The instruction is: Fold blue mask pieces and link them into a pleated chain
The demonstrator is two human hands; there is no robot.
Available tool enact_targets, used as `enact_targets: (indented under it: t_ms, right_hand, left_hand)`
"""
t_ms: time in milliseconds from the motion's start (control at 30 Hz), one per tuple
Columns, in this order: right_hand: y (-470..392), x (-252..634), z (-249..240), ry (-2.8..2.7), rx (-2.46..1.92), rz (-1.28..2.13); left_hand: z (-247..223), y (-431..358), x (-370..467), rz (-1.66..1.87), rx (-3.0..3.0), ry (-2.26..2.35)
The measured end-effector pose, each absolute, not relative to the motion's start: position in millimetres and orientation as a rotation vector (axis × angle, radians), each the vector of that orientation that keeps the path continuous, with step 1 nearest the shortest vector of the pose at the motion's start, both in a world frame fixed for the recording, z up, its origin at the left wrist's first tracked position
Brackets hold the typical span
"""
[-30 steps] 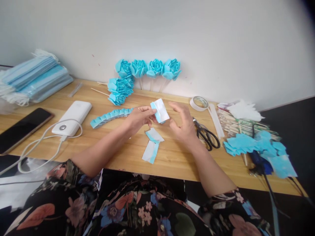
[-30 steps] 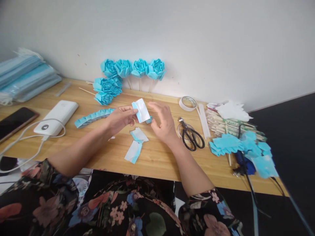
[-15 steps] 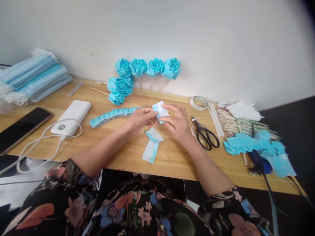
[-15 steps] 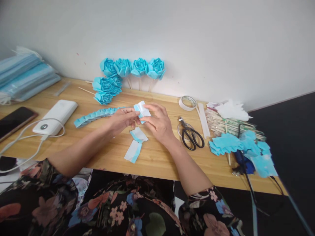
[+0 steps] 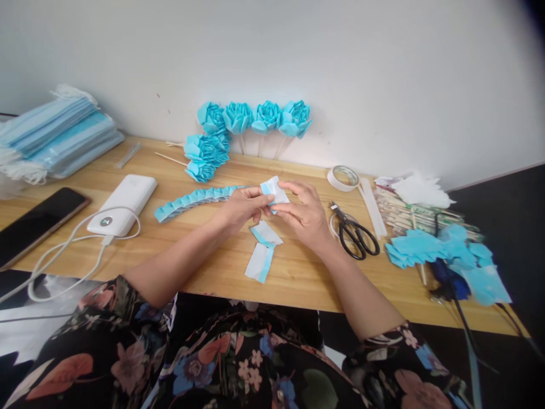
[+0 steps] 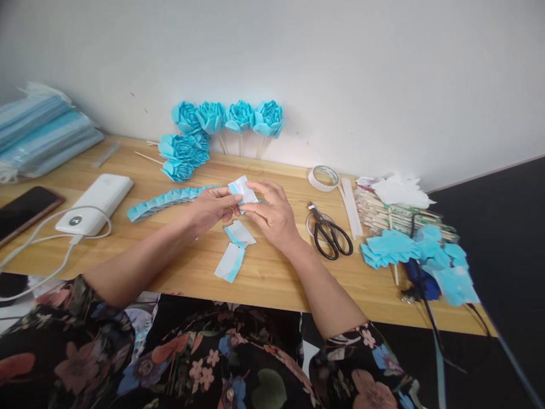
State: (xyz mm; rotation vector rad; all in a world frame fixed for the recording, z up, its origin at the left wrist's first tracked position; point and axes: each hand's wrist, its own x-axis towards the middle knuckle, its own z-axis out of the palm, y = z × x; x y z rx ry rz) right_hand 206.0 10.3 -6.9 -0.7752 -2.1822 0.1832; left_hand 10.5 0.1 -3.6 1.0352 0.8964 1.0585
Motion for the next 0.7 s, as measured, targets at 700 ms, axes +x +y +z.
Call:
enact_targets:
  t_ms: [700]
  right_hand:
    - [4,195,-13,-1.486,-0.962,1.164]
  left_hand:
    - [5,-7,15,1.128,1.122,1.009]
